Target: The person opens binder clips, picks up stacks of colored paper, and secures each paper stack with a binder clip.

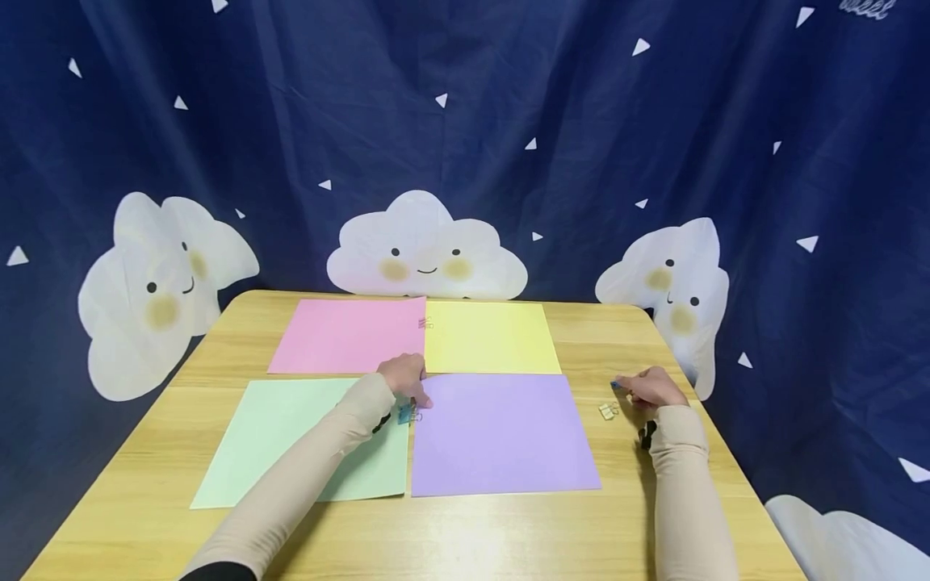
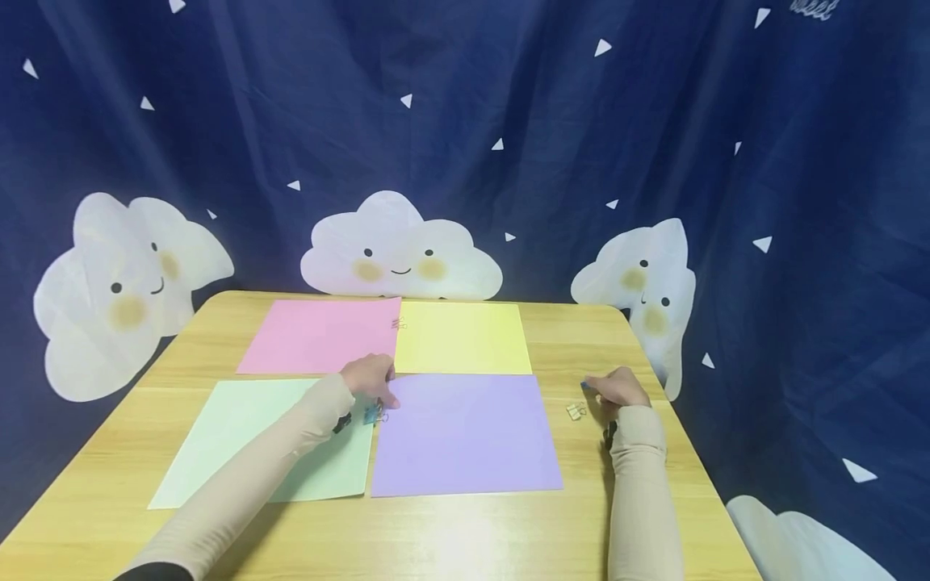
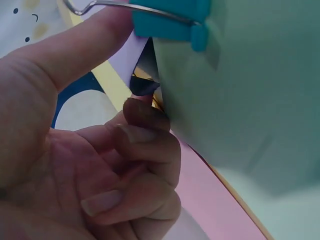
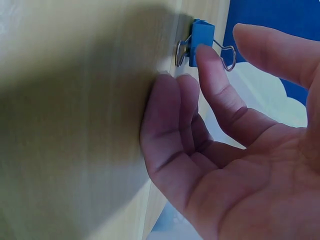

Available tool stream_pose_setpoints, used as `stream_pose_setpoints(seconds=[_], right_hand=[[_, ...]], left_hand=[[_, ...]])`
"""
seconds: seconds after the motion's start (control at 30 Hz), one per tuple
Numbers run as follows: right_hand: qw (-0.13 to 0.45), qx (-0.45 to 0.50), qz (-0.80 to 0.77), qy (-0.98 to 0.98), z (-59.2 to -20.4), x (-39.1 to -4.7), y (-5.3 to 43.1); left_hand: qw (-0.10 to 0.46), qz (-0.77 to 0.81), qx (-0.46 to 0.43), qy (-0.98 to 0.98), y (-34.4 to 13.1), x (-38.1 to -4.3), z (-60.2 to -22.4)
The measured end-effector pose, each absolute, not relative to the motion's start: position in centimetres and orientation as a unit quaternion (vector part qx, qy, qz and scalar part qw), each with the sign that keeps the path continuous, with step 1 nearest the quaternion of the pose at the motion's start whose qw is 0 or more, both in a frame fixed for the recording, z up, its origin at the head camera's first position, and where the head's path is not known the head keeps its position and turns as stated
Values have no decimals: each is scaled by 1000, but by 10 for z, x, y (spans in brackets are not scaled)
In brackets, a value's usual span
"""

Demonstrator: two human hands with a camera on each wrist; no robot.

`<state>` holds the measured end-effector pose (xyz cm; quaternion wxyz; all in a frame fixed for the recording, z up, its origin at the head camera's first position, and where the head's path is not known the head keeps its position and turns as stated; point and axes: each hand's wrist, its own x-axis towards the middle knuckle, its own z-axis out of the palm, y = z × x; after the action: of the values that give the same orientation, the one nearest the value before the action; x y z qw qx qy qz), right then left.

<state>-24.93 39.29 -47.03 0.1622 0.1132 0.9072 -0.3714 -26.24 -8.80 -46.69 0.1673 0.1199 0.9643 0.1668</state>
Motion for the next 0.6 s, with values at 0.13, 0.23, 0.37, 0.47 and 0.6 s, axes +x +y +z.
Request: stream_pose_setpoints(seconds=[0.13,0.23,0.37,0.47,0.6], right_hand=[[160,112,-379,904,-471,-250,392],[159,114,-379,904,-472,-251,392],[155,112,-379,905,-473,-251,392],[154,117,-380,905,-473,-250,392],[154,126,-385,901,-474,-249,392]], left_hand=[[175,191,110,960,-88,-262,-466],[169,215,105,956,-88,-261,-466],[154,232,104,955,-89,-259,-466],[153,233,103,955,-89,-258,-466],[164,241,103,951,-89,-259,-468]])
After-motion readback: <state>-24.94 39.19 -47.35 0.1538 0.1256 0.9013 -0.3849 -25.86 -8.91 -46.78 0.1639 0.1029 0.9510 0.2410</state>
